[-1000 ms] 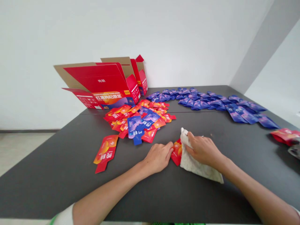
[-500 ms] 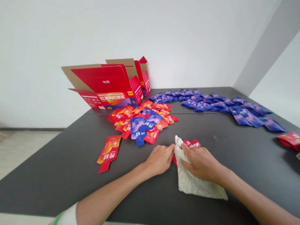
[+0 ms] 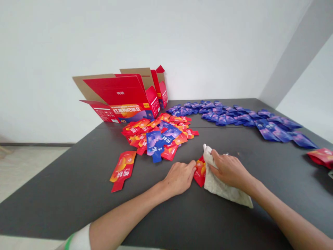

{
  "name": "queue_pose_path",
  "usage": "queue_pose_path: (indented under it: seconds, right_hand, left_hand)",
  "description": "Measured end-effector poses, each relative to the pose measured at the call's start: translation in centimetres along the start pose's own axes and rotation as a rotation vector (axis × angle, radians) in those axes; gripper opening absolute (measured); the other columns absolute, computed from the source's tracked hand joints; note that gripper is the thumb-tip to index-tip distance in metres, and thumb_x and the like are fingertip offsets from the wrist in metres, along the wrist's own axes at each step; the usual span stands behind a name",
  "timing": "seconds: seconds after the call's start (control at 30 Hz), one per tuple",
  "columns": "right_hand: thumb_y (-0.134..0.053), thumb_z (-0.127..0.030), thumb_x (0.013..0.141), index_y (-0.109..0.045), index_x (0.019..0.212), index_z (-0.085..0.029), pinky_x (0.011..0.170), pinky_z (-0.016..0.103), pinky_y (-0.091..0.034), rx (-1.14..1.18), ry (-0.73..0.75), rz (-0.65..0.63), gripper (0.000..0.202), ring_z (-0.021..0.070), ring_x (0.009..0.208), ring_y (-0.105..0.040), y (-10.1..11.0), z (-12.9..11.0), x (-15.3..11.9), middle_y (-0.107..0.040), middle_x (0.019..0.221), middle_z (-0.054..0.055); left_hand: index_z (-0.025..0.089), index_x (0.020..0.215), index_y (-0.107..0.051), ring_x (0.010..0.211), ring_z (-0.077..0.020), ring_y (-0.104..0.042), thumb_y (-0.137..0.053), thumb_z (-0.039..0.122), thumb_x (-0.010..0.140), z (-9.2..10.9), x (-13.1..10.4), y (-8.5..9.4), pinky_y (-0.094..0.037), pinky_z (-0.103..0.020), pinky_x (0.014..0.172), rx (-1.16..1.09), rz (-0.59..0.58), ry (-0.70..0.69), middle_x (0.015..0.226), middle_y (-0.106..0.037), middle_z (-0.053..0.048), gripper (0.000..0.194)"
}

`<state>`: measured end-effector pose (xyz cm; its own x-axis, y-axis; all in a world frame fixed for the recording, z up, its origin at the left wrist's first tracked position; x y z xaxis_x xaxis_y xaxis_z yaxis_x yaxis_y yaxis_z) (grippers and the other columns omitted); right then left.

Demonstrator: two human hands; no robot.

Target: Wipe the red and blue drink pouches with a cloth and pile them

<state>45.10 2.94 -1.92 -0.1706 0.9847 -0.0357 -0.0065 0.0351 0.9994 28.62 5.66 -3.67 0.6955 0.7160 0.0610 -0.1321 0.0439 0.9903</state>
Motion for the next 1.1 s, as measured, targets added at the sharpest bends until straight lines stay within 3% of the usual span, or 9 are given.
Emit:
queue_pose_path:
  seconds: [0.13, 0.27, 0.43, 0.6, 0.77, 0.9, 1.03, 1.1]
  right_hand:
    - [-0.034, -0.037, 0.088, -0.036, 0.122, -0.012, 0.066, 0.028, -0.038, 0.052, 0.147, -0.010, 0.042, 0.0222, 0.083, -0.060, -0.1, -0.6, -0.1, -0.062, 0.092, 0.013]
    - [-0.031, -0.038, 0.088, -0.041, 0.114, -0.012, 0.063, 0.030, -0.038, 0.007, -0.033, 0.009, 0.038, 0.0242, 0.077, -0.061, -0.3, 0.1, 0.1, -0.063, 0.086, 0.011]
    - [-0.034, -0.037, 0.087, -0.037, 0.120, -0.013, 0.065, 0.029, -0.038, 0.063, 0.166, 0.014, 0.041, 0.0228, 0.083, -0.060, -0.3, -0.8, 0.0, -0.062, 0.093, 0.011]
    - [-0.031, -0.037, 0.089, -0.041, 0.114, -0.012, 0.064, 0.028, -0.037, 0.024, -0.035, 0.001, 0.037, 0.0226, 0.080, -0.061, -0.2, 0.1, 0.2, -0.063, 0.088, 0.012]
    - [-0.034, -0.038, 0.088, -0.039, 0.116, -0.013, 0.066, 0.027, -0.037, 0.087, 0.142, 0.004, 0.038, 0.0217, 0.084, -0.060, -0.3, -0.6, 0.1, -0.062, 0.093, 0.012]
    - [-0.031, -0.038, 0.088, -0.041, 0.114, -0.012, 0.063, 0.028, -0.037, 0.020, -0.053, 0.028, 0.038, 0.0230, 0.078, -0.061, -0.5, 0.5, 0.3, -0.063, 0.087, 0.012]
    - [-0.032, -0.038, 0.088, -0.037, 0.120, -0.013, 0.065, 0.029, -0.038, 0.065, 0.137, 0.023, 0.041, 0.0232, 0.083, -0.060, -0.8, -0.4, 0.0, -0.063, 0.092, 0.011]
    - [-0.033, -0.038, 0.088, -0.037, 0.120, -0.013, 0.065, 0.029, -0.038, 0.082, 0.151, 0.022, 0.042, 0.0233, 0.084, -0.060, -0.9, -0.5, -0.1, -0.062, 0.094, 0.012]
  left_hand:
    - [0.021, 0.094, -0.047, 0.073, -0.0199, -0.062, -0.019, 0.034, 0.095, 0.0, 0.0, -0.1, -0.041, -0.028, 0.063, 0.003, 0.013, -0.029, 0.078, -0.064, -0.004, 0.031]
    - [0.021, 0.094, -0.046, 0.071, -0.0192, -0.062, -0.018, 0.034, 0.095, -0.2, 0.0, -0.1, -0.041, -0.027, 0.062, 0.020, 0.022, -0.023, 0.076, -0.064, -0.003, 0.031]
    - [0.021, 0.095, -0.046, 0.074, -0.0202, -0.063, -0.018, 0.034, 0.095, -0.2, 0.0, -0.3, -0.041, -0.028, 0.062, 0.008, 0.023, -0.043, 0.079, -0.064, -0.004, 0.031]
    - [0.020, 0.093, -0.047, 0.071, -0.0202, -0.062, -0.017, 0.034, 0.095, -0.2, 0.0, -0.3, -0.041, -0.028, 0.061, 0.025, 0.028, -0.021, 0.075, -0.064, -0.003, 0.032]
    - [0.020, 0.097, -0.046, 0.074, -0.0201, -0.063, -0.019, 0.034, 0.095, -0.2, 0.0, -0.2, -0.041, -0.028, 0.062, 0.003, 0.026, -0.046, 0.079, -0.064, -0.004, 0.031]
    - [0.021, 0.096, -0.046, 0.073, -0.0192, -0.062, -0.017, 0.034, 0.095, -0.3, 0.0, -0.3, -0.041, -0.027, 0.063, 0.004, 0.030, -0.032, 0.077, -0.064, -0.003, 0.032]
    - [0.021, 0.095, -0.046, 0.072, -0.0193, -0.062, -0.018, 0.034, 0.095, -0.3, -0.1, -0.3, -0.040, -0.027, 0.062, 0.003, 0.029, -0.044, 0.077, -0.064, -0.003, 0.031]
    - [0.021, 0.095, -0.046, 0.073, -0.0196, -0.062, -0.018, 0.034, 0.095, -0.3, -0.1, -0.3, -0.040, -0.027, 0.062, 0.004, 0.035, -0.053, 0.077, -0.064, -0.003, 0.030]
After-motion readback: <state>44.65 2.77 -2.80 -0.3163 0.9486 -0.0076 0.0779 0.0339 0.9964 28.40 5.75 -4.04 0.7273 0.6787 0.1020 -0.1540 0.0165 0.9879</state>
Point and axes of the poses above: each hand's wrist, its own x-axis towards the middle knuckle, its own y-axis out of the back of the hand, z = x × y, the point moved 3 cm from there along x, towards the middle knuckle
